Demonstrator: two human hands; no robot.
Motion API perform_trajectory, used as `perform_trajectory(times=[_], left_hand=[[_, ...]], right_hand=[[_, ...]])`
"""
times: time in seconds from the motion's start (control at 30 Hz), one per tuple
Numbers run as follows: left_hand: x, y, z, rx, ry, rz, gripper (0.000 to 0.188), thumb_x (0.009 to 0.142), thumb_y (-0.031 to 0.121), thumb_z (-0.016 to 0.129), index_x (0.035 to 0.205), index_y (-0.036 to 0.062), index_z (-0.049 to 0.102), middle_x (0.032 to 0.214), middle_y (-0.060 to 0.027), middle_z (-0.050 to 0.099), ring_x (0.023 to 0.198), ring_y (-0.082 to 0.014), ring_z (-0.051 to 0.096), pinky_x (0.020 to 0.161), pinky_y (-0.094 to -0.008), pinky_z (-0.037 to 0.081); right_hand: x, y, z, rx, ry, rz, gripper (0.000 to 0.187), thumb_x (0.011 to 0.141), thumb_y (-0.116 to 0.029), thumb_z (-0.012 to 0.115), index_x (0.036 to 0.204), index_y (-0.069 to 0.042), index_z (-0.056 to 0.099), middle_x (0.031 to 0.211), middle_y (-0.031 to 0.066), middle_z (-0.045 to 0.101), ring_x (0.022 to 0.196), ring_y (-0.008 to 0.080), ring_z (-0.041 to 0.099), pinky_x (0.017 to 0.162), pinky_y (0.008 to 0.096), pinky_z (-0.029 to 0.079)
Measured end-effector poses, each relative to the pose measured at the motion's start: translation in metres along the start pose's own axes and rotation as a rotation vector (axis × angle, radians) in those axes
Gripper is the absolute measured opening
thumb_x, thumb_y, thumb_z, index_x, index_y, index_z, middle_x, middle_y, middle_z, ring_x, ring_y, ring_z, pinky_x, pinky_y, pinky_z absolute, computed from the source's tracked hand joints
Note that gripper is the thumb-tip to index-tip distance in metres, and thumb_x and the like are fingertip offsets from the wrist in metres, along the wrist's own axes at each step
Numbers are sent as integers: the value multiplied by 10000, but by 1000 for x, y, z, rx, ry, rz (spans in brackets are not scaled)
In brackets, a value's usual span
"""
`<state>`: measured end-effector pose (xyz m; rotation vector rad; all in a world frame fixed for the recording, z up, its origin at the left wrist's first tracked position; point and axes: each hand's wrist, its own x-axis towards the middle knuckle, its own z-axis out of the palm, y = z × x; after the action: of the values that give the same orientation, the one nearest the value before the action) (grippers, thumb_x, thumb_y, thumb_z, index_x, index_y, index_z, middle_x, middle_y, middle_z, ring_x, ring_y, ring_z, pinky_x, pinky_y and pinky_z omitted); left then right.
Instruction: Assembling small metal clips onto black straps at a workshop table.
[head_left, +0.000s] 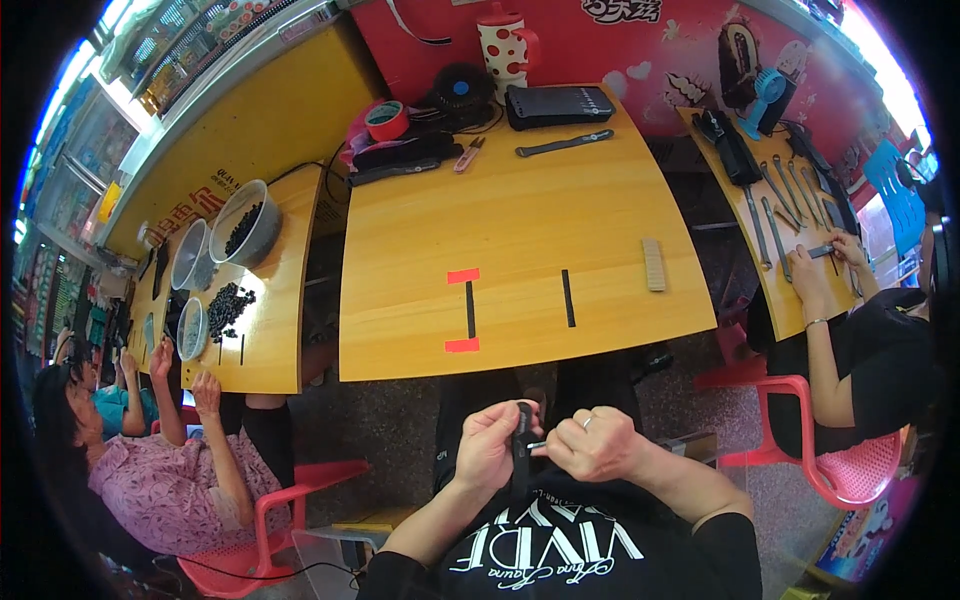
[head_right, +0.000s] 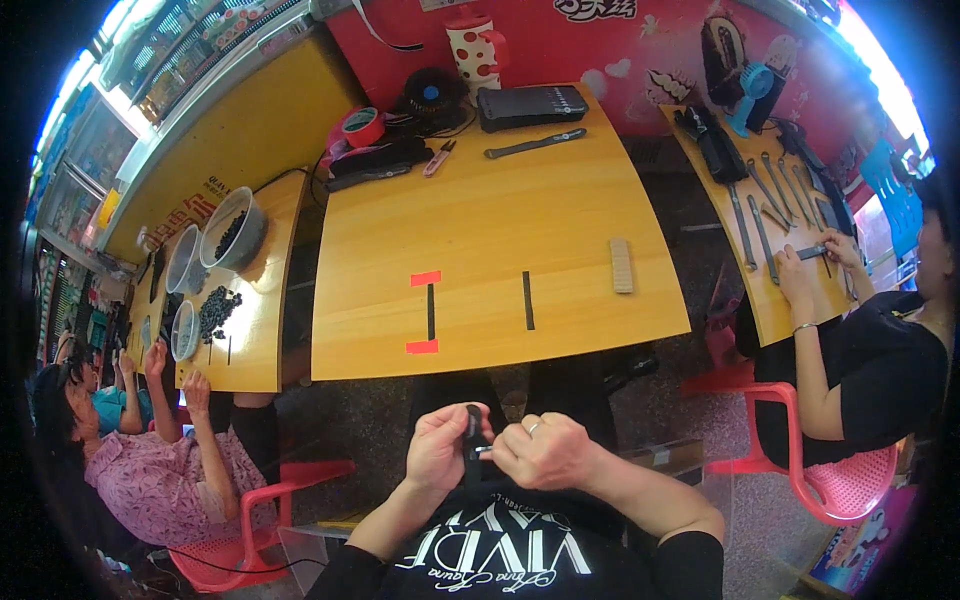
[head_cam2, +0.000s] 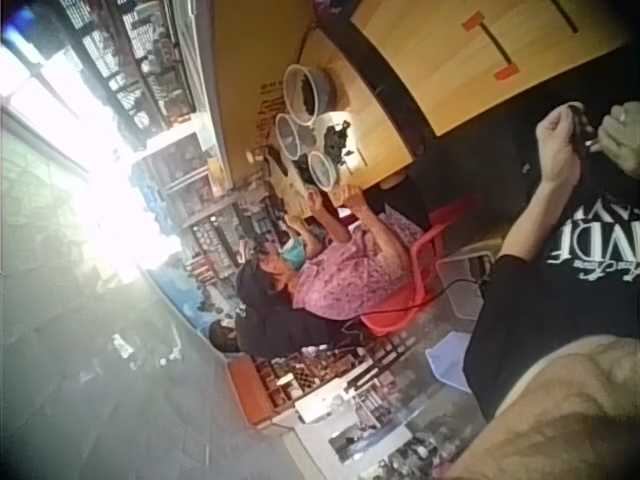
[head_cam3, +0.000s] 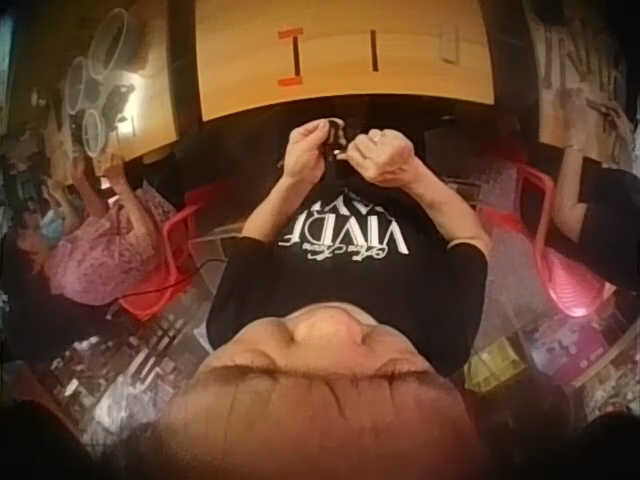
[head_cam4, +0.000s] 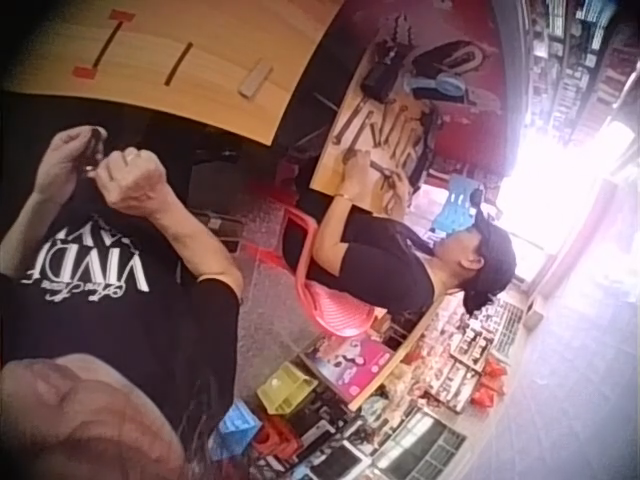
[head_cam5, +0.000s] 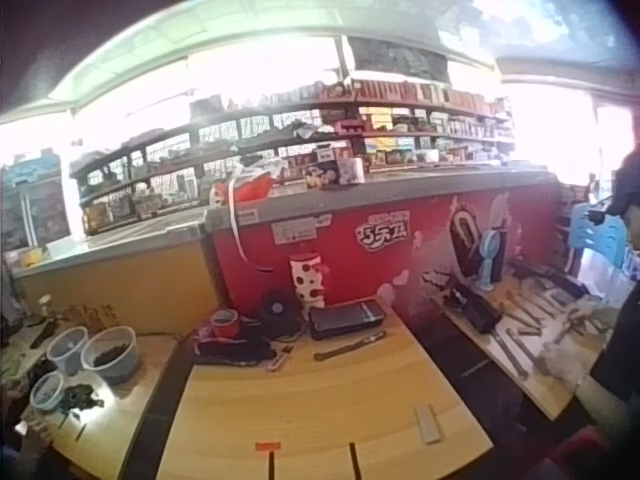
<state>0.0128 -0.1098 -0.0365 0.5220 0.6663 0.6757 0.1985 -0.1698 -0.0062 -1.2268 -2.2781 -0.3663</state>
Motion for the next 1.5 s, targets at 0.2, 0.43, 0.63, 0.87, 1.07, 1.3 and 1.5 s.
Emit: perform_trajectory(times=[0.2,0.43,0.63,0.87,1.07,1.3,1.5], left_hand=[[17,58,-46,-164,265,254,218,1015,160,489,1069,-26,588,894,-84,596,737,-176,569,677,-305,516],[-17,202,-202,-539,315,738,317,1029,289,469,1097,-4,568,897,-63,576,761,-160,541,674,-291,507],[-48,233,-241,-294,540,970,389,1022,374,480,1119,11,582,861,-33,574,672,-111,503,575,-224,460],[-12,119,-47,441,-93,389,751,734,351,864,1308,-27,562,945,-39,606,606,-23,466,512,-162,340],[-11,102,-39,546,-347,180,550,777,173,832,1249,-7,616,1017,-4,541,672,-2,434,624,-142,380],[3,84,1,746,-84,270,89,927,52,641,950,-6,704,737,6,583,563,-37,490,514,-191,388],[56,139,46,705,-59,30,224,984,167,574,976,-27,685,721,-26,620,528,-51,497,477,-197,387]], right_hand=[[-3,-23,-20,266,48,-28,303,783,-307,743,633,-145,536,581,-23,365,470,96,428,408,239,294],[4,-15,-49,415,105,67,342,696,-251,821,612,-126,513,568,-15,395,454,110,462,406,250,347],[11,15,-82,348,105,238,317,715,-155,795,615,-91,501,543,33,404,437,210,468,402,323,328],[38,34,-86,199,116,386,341,802,-153,757,612,-74,486,557,82,460,481,265,523,439,351,375],[43,46,-89,147,133,492,352,863,-141,714,620,-34,483,563,125,460,494,306,511,449,374,360],[33,66,-81,202,212,649,374,878,-141,710,622,-15,469,561,153,441,481,327,472,451,380,329],[28,133,-62,241,243,756,391,892,-151,695,616,5,465,547,184,421,461,325,455,453,384,313]])
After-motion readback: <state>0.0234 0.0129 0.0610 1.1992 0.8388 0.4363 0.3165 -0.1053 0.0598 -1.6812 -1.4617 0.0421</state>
